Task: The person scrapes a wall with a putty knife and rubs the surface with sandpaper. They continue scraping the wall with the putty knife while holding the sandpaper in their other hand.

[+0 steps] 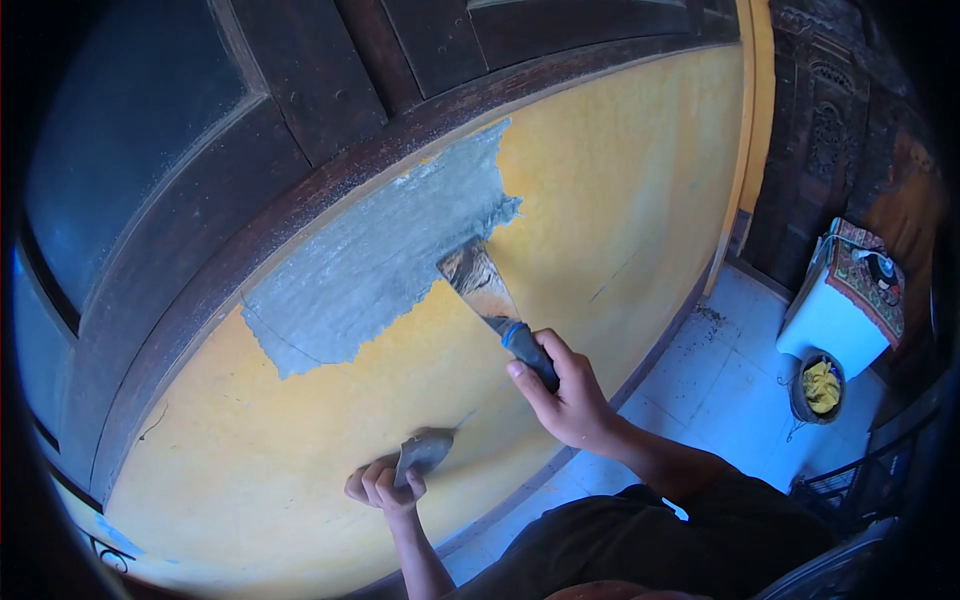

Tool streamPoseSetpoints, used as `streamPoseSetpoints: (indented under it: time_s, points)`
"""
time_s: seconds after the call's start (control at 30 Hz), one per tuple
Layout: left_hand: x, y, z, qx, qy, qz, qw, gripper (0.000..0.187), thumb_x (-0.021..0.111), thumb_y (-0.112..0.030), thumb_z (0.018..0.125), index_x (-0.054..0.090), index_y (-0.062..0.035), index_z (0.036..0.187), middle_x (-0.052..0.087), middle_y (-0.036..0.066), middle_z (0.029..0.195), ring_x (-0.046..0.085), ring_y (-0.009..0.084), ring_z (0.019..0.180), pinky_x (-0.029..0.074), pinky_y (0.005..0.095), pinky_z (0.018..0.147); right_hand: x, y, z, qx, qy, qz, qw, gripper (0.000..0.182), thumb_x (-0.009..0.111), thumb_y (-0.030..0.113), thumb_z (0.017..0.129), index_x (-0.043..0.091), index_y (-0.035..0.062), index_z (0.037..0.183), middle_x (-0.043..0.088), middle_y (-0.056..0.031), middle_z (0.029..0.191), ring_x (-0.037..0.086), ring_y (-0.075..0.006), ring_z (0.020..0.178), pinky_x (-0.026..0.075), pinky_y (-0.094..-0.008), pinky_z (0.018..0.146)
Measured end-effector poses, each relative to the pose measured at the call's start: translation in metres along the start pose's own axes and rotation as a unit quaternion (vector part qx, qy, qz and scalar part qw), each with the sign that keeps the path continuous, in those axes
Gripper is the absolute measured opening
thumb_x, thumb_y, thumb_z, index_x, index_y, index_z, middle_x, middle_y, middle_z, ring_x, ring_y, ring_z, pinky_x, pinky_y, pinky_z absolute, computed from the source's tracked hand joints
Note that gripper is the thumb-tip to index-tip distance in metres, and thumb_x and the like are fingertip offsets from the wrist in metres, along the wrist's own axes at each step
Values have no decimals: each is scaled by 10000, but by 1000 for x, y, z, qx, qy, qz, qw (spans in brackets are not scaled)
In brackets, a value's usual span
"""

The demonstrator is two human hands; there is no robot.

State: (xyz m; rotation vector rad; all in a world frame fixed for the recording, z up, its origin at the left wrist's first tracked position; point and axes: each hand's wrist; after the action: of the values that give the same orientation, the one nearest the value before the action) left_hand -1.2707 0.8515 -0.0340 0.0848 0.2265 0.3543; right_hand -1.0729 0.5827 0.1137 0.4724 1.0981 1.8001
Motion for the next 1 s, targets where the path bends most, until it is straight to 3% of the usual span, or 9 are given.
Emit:
streamPoseSetpoints:
  time_s: [0.33,0.43,0.47,0.6,0.7,0.73,0.77,0.83,1.0]
  points:
    - [-15,-26,31,-23,40,-34,998,259,646,-281,1016,500,-73,965,613,115,934,525,332,954,426,460,841,-16,-38,-61,173,151,219,948,181,547,191,1065,560,13,1033,539,-7,692,474,-86,628,379,-291,590]
    - [-24,-57,19,-167,119,-230,951,230,620,-210,1041,471,-36,1017,589,146,899,543,301,883,428,418,759,-25,-49,-73,144,149,258,944,147,550,159,1050,575,15,1060,569,-20,771,512,-89,733,426,-300,696]
    - [-22,-77,18,-168,101,-272,942,225,596,-168,1058,440,-7,1073,559,151,877,539,255,826,413,381,703,-36,-58,-75,179,185,261,930,183,615,165,1036,647,-4,1099,665,-93,1022,603,-151,1009,453,-345,938]
    - [-19,-179,18,-357,112,-393,840,145,526,-148,1093,448,-29,1113,549,83,945,504,145,882,413,325,783,-56,-92,-84,135,239,250,929,276,764,208,978,762,-22,1130,565,-199,1484,449,-310,1465,280,-449,1221]
    - [0,-239,34,-421,116,-437,786,105,521,-130,1104,466,-42,1117,567,59,949,518,125,881,424,307,791,-83,-96,-83,237,297,329,865,267,765,179,981,761,-24,1154,576,-182,1474,477,-279,1449,372,-427,1179]
    - [11,-253,26,-443,101,-431,780,144,588,-138,1082,526,-11,1108,615,100,987,600,165,897,485,331,795,-90,-109,-85,246,294,322,866,256,767,132,985,756,-26,1187,645,-144,1392,584,-224,1335,496,-372,1062]
    - [17,-268,21,-493,113,-460,729,152,604,-142,1079,540,-7,1110,627,109,999,610,168,918,489,329,815,-99,-114,-84,259,274,322,869,242,764,121,987,756,-28,1178,670,-119,1330,614,-201,1253,518,-351,1009]
    - [26,-289,33,-481,149,-442,742,172,613,-134,1076,534,-1,1152,631,136,1026,611,184,945,486,340,843,-117,-112,-77,284,233,324,872,212,759,98,992,754,-31,1160,720,-71,1205,673,-155,1089,561,-309,902]
    - [27,-293,81,-230,128,-252,931,526,815,-39,827,490,-4,1238,602,186,1170,590,367,1076,470,441,982,-151,-144,-57,111,168,141,969,208,786,105,971,742,-46,1107,745,-134,1061,718,-192,968,546,-332,846]
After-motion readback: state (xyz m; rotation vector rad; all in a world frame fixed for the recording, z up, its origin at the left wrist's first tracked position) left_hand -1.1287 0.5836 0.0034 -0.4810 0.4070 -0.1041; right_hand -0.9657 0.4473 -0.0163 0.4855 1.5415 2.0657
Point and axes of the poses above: each hand's wrist, its own z-axis towards the middle knuckle, its own x-axis out of the palm, y = z × x
